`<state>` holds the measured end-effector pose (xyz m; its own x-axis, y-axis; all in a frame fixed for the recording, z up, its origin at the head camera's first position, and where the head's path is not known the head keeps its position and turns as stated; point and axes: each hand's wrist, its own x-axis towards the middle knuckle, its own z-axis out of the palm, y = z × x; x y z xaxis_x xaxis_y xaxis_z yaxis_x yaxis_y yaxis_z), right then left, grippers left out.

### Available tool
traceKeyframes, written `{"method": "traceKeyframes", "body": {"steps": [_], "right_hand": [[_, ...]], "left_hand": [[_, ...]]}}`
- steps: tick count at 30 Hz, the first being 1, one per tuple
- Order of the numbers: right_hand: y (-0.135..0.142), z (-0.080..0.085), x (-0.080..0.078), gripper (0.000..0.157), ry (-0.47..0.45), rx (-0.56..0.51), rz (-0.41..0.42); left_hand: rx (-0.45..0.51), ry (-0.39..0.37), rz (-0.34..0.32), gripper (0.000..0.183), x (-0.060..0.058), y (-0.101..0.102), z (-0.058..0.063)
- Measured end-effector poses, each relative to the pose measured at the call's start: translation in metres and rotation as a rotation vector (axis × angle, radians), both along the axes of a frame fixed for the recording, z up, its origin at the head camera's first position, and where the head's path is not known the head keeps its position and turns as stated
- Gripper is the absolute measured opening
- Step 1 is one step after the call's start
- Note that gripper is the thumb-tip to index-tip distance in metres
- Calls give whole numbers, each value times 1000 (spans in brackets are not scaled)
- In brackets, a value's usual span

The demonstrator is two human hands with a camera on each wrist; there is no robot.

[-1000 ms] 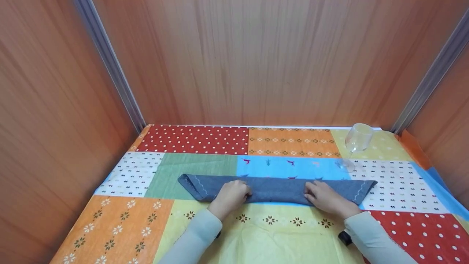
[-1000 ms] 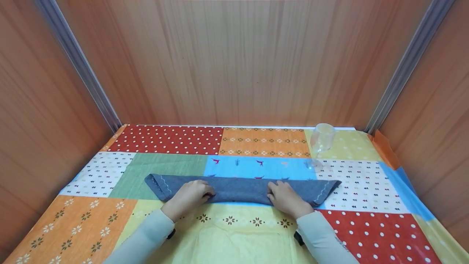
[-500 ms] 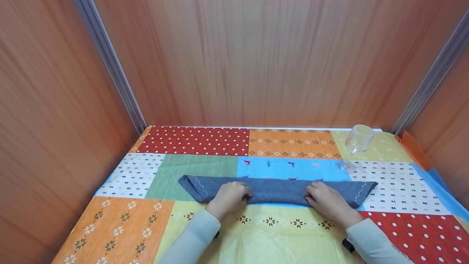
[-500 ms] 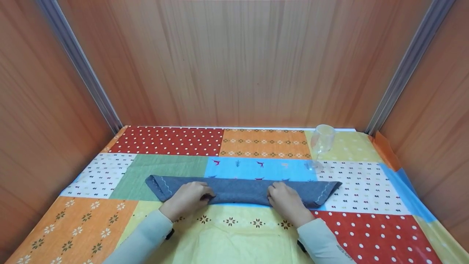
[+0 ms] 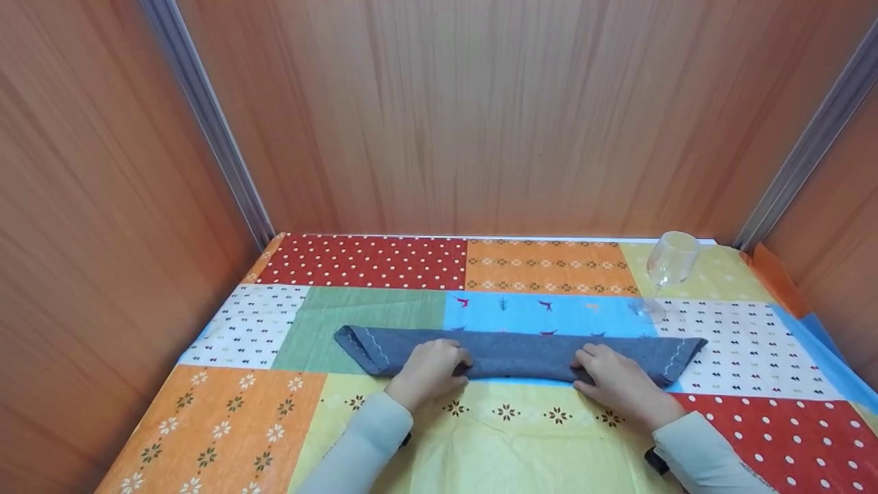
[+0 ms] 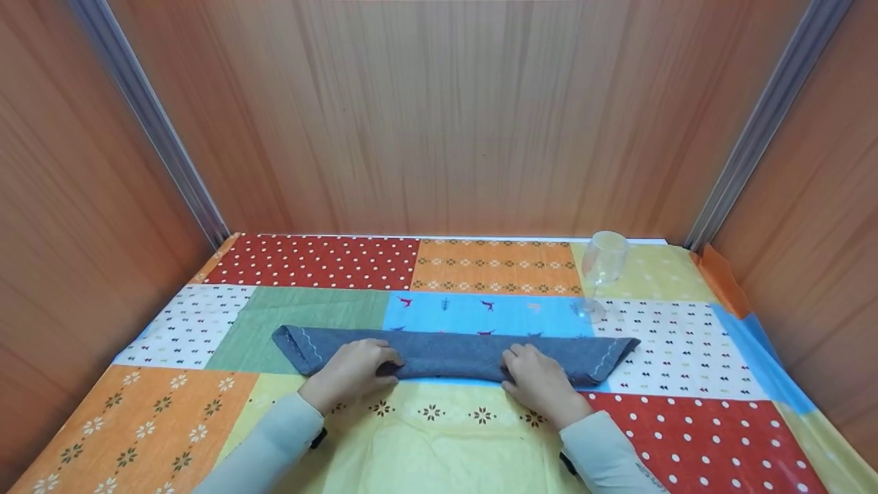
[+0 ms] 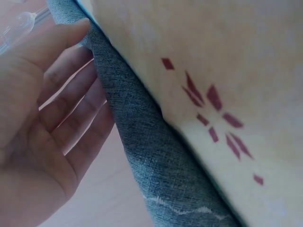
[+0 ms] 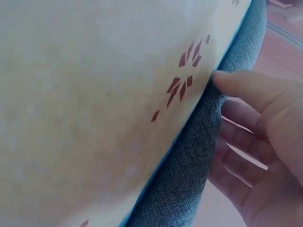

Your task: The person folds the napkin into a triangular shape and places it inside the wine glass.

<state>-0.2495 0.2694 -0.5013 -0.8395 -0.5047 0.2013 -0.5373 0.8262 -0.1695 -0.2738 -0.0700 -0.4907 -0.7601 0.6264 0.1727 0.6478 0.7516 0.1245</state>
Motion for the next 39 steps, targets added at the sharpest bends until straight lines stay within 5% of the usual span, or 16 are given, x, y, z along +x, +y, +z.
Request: {"method": "traceKeyframes", "body": {"steps": [9, 22, 32, 39], "right_hand": [[-3, 0, 0, 12, 9, 21, -22], [-2, -3, -6, 13, 31, 17, -61], [0, -5, -14, 15, 35, 24, -35], [1, -5, -24, 12, -59, -34, -66]], "left_hand": [[15, 12, -12, 20, -2, -1, -3], [129, -152, 13, 20, -18, -7, -6], [153, -400, 69, 24, -34, -11, 3], [174, -424, 108, 14, -42, -10, 5]]}}
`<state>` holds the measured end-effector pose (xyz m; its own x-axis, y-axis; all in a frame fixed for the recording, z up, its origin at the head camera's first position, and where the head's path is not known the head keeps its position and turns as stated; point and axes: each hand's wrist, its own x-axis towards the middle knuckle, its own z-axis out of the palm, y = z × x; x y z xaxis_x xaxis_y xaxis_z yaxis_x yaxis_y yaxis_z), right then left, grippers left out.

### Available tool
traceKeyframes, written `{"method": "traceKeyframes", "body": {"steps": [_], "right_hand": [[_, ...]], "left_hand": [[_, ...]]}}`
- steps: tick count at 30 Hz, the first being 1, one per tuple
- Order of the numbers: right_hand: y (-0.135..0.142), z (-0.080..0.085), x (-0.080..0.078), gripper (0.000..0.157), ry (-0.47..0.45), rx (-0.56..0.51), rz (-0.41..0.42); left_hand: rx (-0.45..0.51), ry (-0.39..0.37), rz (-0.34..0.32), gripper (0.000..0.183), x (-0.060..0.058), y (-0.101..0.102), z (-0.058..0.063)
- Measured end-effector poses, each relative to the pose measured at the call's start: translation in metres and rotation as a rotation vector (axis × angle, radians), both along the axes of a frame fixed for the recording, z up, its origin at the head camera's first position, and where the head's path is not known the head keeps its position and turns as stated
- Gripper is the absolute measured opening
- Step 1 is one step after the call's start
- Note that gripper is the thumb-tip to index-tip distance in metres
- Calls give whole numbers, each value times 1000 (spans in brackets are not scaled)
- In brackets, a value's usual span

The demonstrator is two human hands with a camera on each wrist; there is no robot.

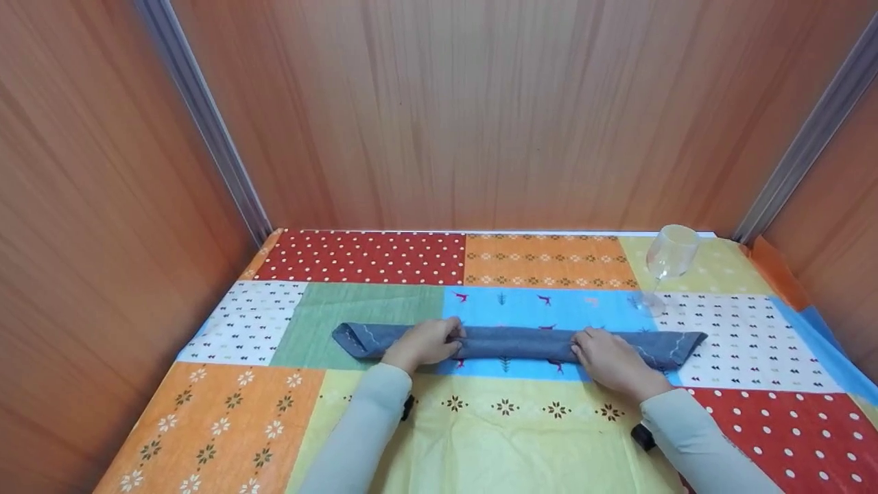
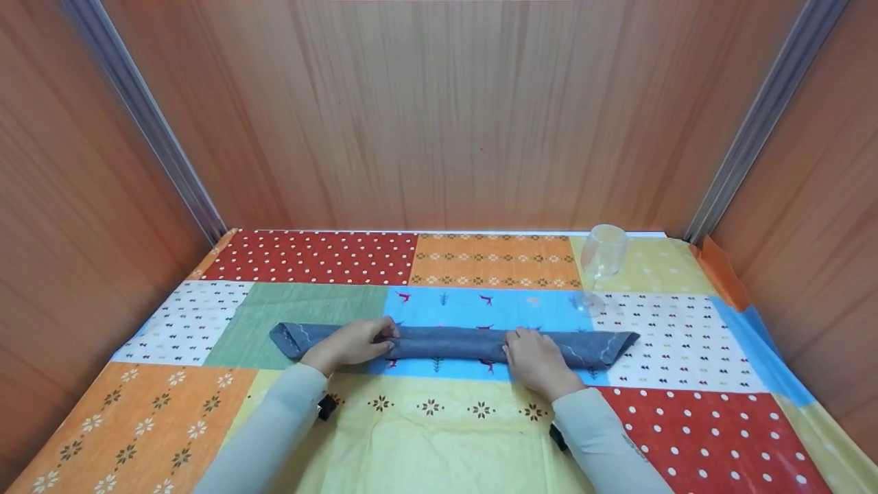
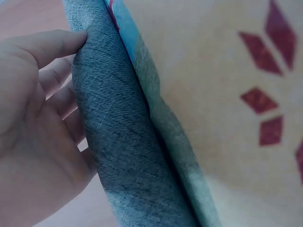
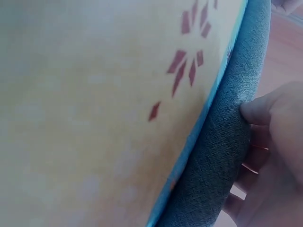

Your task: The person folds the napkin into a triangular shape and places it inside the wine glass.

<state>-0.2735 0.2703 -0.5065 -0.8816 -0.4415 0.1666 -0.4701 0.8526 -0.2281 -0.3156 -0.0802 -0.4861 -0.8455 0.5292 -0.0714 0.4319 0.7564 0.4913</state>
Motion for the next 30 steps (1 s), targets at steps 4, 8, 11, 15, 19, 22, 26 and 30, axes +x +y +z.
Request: {"method": "traceKeyframes", "body": {"steps": [4, 8, 11, 15, 19, 22, 26, 30], "right_hand": [[-1, 0, -7, 5, -69, -83, -39], [-1, -1, -12, 5, -78, -111, -56], [0, 0, -15, 4, -77, -106, -57], [1, 3, -17, 8, -82, -91, -38], [1, 4, -17, 9, -72, -79, -21], [1, 4, -17, 10, -67, -78, -10], [1, 6, -15, 9, -74, -81, 1], [2, 7, -13, 8, -77, -84, 11]], "left_hand": [[-31, 7, 53, 15, -1, 3, -1], [-89, 70, 92, 14, 0, 9, -2], [-113, 135, 94, 12, 1, 16, -2], [-128, 178, 83, 13, 3, 19, -1], [-124, 171, 80, 13, 3, 18, -2], [-119, 168, 78, 13, 3, 18, -3], [-118, 175, 74, 13, 4, 18, -2], [-116, 170, 59, 13, 7, 18, -2]]}}
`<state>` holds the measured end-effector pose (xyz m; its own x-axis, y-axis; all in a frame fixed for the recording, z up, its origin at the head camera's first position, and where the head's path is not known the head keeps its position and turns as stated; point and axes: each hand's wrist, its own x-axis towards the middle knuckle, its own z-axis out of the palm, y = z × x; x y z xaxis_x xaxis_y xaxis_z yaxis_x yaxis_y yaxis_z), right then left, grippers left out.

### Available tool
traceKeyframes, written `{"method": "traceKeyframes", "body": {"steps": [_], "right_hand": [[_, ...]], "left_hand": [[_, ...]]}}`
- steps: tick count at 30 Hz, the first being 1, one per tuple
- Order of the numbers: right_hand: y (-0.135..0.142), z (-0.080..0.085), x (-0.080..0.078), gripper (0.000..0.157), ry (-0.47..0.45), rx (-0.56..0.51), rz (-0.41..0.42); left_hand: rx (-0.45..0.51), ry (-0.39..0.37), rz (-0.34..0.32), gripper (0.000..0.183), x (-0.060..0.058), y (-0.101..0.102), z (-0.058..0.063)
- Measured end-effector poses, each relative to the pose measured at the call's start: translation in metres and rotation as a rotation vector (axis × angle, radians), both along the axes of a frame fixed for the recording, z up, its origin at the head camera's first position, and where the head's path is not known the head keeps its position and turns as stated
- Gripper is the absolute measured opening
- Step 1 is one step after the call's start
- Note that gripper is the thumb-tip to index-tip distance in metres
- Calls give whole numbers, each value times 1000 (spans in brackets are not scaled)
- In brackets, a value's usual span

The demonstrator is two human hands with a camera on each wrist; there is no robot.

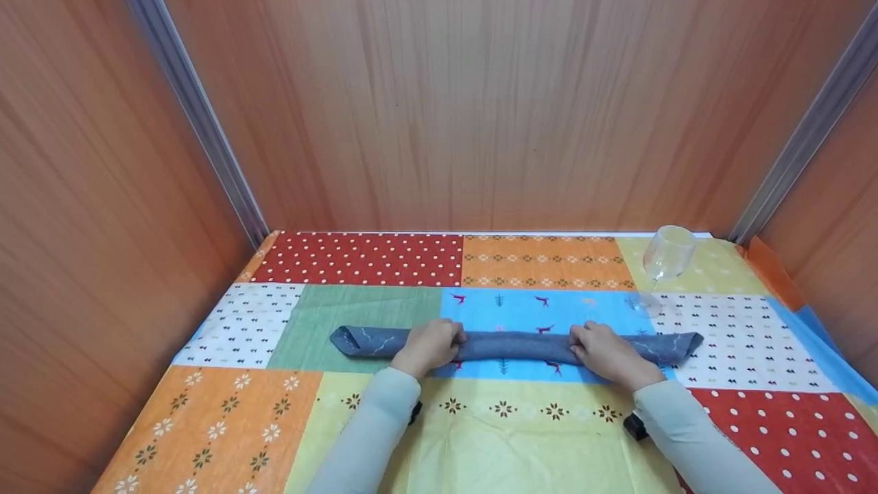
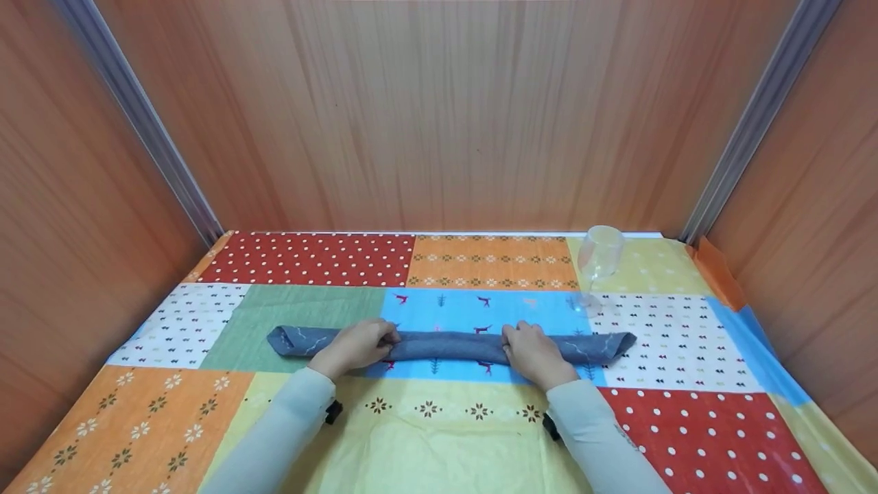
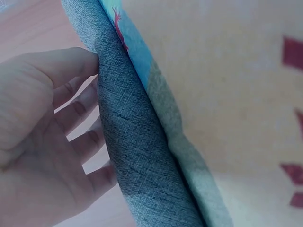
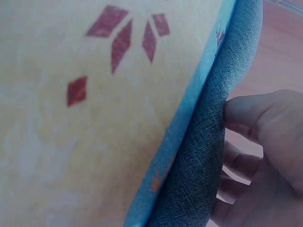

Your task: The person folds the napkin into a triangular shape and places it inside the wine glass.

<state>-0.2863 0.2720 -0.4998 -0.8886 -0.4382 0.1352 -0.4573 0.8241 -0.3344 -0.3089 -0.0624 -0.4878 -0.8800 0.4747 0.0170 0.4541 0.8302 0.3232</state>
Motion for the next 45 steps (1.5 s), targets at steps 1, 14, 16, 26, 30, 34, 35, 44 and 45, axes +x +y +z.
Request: {"method": "traceKeyframes", "body": {"steps": [1, 14, 16, 26, 30, 34, 35, 44, 45], "right_hand": [[0, 0, 1, 8, -1, 0, 2], [7, 7, 17, 13, -23, -26, 114], [7, 8, 19, 13, -31, -30, 117], [6, 8, 20, 11, -37, -8, 95], [5, 7, 20, 11, -49, -8, 69], [5, 5, 19, 10, -54, -19, 58], [5, 4, 19, 9, -52, -22, 58], [8, -1, 18, 10, 60, -8, 37], [9, -1, 19, 11, 93, 6, 41]], "left_hand": [[0, -1, -4, 13, 1, 0, 0], [-35, 60, -56, 11, 21, 0, -1], [-41, 69, -60, 10, 23, 1, -1], [-40, 250, -86, 5, 27, 5, -3], [-64, 246, -63, 4, 29, 5, -1], [-83, 213, -61, 7, 32, 3, 1], [-84, 216, -69, 6, 33, 2, 1], [-9, 152, -119, 5, 35, -9, 4], [-9, 128, -114, 8, 35, -10, 4]]}}
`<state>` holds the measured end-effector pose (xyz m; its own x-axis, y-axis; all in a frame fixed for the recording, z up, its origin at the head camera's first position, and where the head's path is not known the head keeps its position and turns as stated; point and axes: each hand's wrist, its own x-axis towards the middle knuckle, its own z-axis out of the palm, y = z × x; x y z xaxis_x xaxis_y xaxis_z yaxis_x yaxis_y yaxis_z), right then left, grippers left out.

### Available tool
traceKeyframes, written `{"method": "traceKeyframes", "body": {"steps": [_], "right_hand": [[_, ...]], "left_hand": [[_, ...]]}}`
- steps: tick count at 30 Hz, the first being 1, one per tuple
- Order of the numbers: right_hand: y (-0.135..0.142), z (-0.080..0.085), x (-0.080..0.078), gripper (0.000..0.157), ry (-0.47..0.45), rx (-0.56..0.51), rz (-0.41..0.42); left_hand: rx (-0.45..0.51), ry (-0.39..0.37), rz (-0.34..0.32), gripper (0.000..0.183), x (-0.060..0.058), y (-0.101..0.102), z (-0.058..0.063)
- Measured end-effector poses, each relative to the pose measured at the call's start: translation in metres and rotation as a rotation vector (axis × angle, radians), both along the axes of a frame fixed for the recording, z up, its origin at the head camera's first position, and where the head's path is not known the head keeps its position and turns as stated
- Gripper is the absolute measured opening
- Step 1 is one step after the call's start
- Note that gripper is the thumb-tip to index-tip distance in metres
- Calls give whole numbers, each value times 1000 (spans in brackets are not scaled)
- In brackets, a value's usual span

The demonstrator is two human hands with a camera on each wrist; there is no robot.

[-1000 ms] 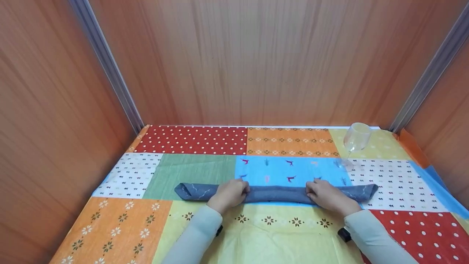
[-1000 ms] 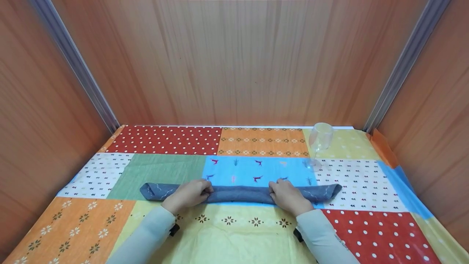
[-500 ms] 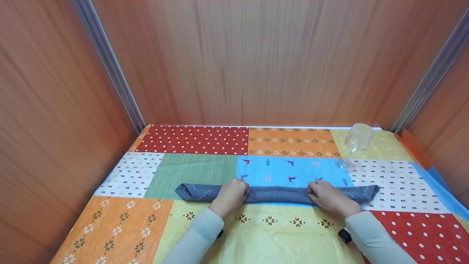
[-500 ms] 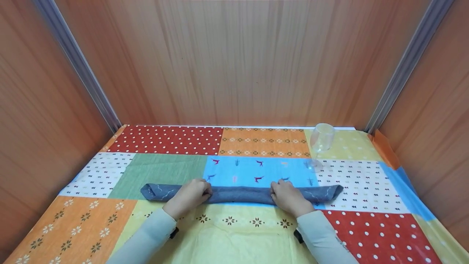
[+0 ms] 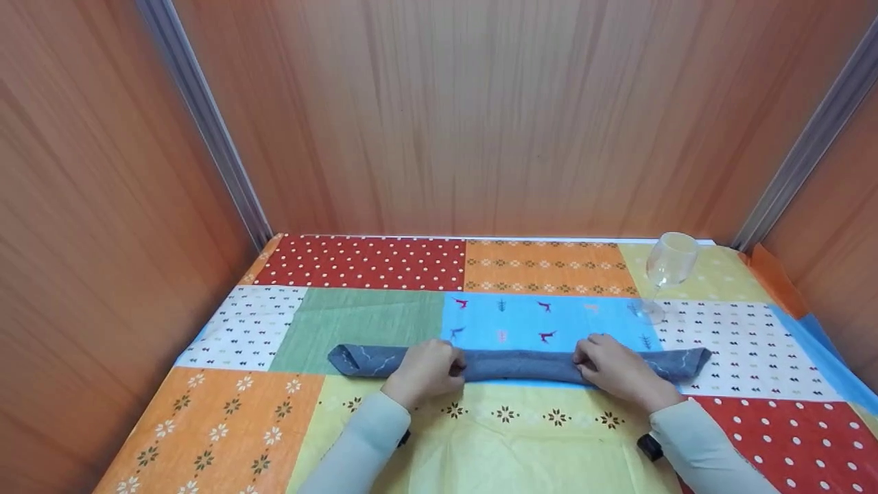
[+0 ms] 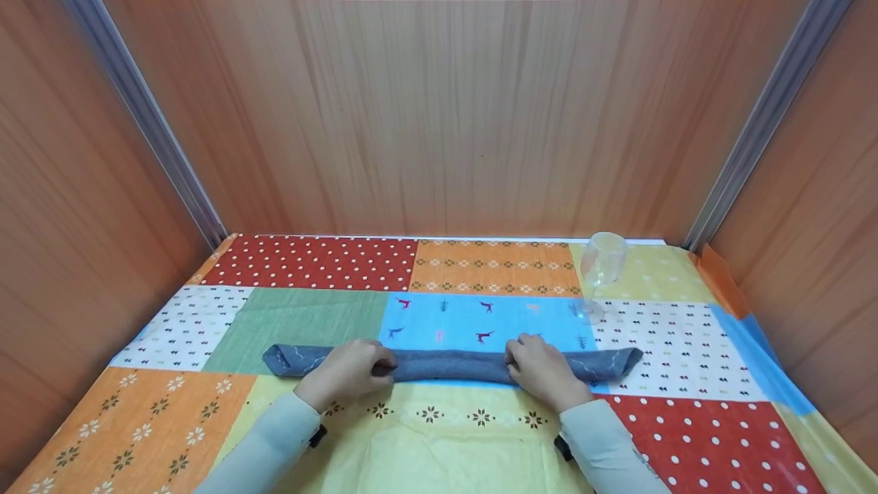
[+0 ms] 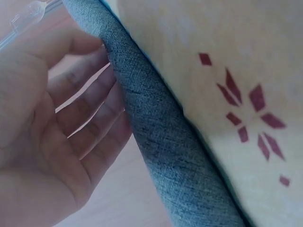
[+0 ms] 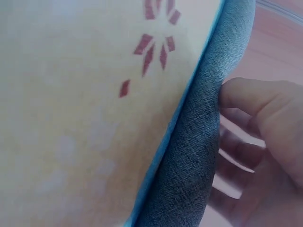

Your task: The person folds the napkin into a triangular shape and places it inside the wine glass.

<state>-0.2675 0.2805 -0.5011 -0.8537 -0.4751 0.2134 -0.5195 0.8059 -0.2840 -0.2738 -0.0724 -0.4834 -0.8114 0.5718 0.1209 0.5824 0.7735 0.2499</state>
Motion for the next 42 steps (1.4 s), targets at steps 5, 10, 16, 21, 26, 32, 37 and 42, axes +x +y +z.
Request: {"method": "traceKeyframes", "body": {"steps": [5, 10, 16, 21, 26, 32, 37, 42], "right_hand": [[2, 0, 5, 7, 108, 57, 43], [10, 2, 12, 11, 9, 54, 52], [16, -1, 12, 22, -20, 61, 62], [16, -2, 10, 20, -18, 44, 70], [16, -1, 7, 16, -25, 26, 62], [16, -2, -1, 13, -100, -43, 19], [15, -1, -7, 7, -137, -68, 6], [10, -2, -10, 3, -111, -49, -4]], "left_hand": [[3, -65, 11, 21, -2, -2, -2], [27, -109, -9, 26, -4, -6, -4], [73, -198, -21, 30, -6, -12, -4], [103, -235, -44, 27, -9, -14, -4], [135, -264, -61, 22, -17, -17, -2], [174, -324, -33, 22, -27, -18, -4], [175, -340, 9, 16, -32, -16, -4], [110, -310, 66, 12, -35, -11, -1]]}}
